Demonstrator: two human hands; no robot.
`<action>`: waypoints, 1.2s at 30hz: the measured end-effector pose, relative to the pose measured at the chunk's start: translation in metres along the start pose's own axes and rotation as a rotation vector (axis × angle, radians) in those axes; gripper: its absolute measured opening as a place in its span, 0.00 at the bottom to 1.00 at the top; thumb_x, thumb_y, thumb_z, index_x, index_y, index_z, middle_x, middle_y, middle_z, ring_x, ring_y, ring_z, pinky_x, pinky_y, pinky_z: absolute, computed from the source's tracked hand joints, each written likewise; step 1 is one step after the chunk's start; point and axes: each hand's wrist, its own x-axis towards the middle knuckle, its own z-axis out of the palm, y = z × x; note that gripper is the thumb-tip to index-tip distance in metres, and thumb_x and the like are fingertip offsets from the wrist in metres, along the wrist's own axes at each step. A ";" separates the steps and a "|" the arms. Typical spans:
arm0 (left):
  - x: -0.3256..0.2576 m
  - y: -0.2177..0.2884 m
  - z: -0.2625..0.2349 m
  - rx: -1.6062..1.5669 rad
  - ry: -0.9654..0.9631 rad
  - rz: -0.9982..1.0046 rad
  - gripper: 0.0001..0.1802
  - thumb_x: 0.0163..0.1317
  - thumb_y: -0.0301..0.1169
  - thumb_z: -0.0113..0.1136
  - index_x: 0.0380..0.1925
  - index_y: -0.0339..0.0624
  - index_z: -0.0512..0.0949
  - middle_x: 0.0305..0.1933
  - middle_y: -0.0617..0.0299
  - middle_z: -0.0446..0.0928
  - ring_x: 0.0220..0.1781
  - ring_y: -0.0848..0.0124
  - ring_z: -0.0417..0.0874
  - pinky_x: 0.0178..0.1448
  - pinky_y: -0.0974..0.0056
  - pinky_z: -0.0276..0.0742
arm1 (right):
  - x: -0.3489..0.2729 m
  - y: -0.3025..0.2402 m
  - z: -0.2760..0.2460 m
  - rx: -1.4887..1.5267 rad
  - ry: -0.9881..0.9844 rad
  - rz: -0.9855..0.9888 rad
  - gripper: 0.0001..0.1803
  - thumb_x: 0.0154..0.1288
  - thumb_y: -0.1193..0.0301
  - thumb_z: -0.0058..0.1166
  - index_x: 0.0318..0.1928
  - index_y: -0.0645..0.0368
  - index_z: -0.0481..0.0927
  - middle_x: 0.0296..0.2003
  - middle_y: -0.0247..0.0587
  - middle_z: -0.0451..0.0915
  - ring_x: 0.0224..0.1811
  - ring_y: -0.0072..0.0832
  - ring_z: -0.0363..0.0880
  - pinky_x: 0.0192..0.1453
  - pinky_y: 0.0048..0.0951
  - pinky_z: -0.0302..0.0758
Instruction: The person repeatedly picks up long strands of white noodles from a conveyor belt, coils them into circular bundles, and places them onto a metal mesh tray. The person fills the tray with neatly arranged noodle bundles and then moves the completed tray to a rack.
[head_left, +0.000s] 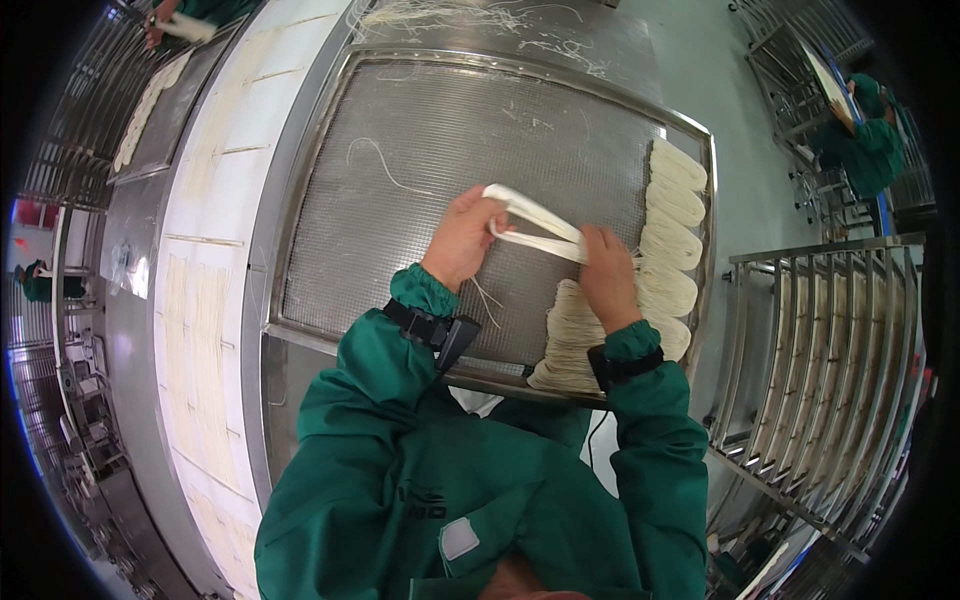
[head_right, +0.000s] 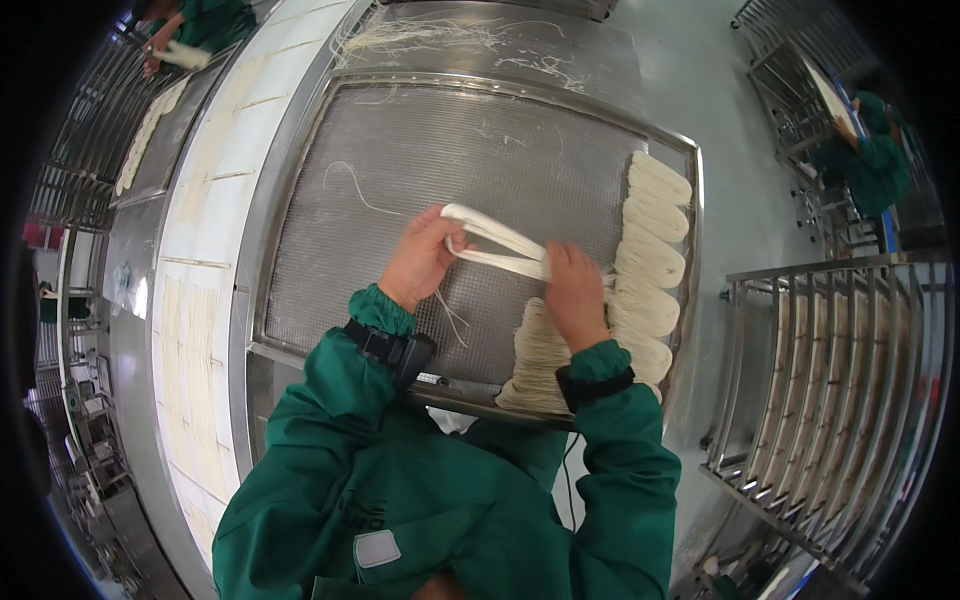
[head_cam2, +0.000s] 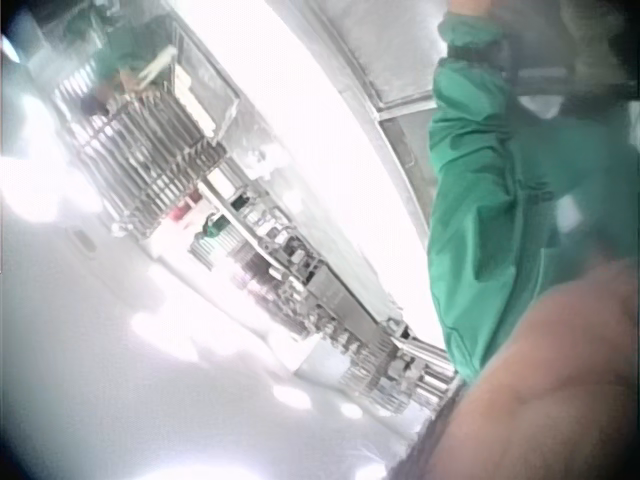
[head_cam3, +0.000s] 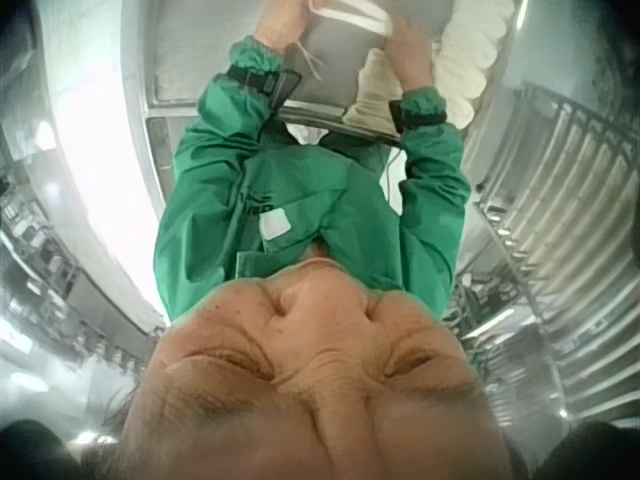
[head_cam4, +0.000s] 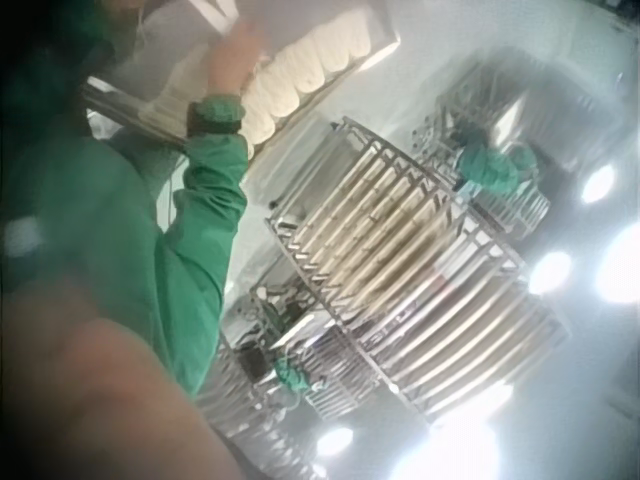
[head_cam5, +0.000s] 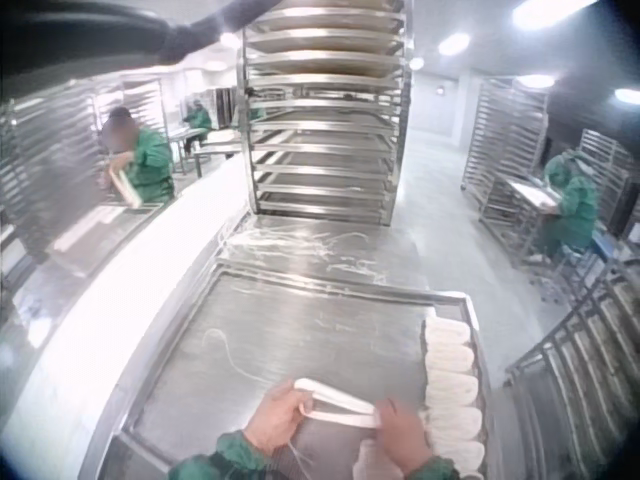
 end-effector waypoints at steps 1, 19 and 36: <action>0.002 -0.010 -0.008 0.027 0.067 -0.037 0.06 0.68 0.23 0.56 0.43 0.35 0.77 0.32 0.63 0.78 0.33 0.74 0.77 0.47 0.64 0.82 | -0.010 0.013 -0.003 -0.042 -0.008 0.033 0.22 0.59 0.80 0.55 0.56 0.61 0.76 0.51 0.51 0.78 0.56 0.51 0.74 0.59 0.49 0.71; 0.027 -0.081 0.105 1.072 -0.589 0.055 0.11 0.65 0.27 0.56 0.44 0.35 0.81 0.36 0.51 0.82 0.36 0.58 0.81 0.41 0.57 0.77 | -0.072 0.040 -0.048 0.351 0.318 0.193 0.17 0.59 0.84 0.55 0.50 0.63 0.80 0.49 0.49 0.80 0.54 0.48 0.77 0.59 0.41 0.76; 0.052 0.019 -0.091 1.781 0.067 0.912 0.08 0.65 0.28 0.63 0.42 0.43 0.85 0.46 0.54 0.82 0.48 0.58 0.83 0.52 0.54 0.79 | -0.071 0.076 -0.053 0.056 0.140 0.080 0.12 0.60 0.82 0.59 0.45 0.60 0.79 0.52 0.51 0.77 0.60 0.52 0.72 0.67 0.49 0.67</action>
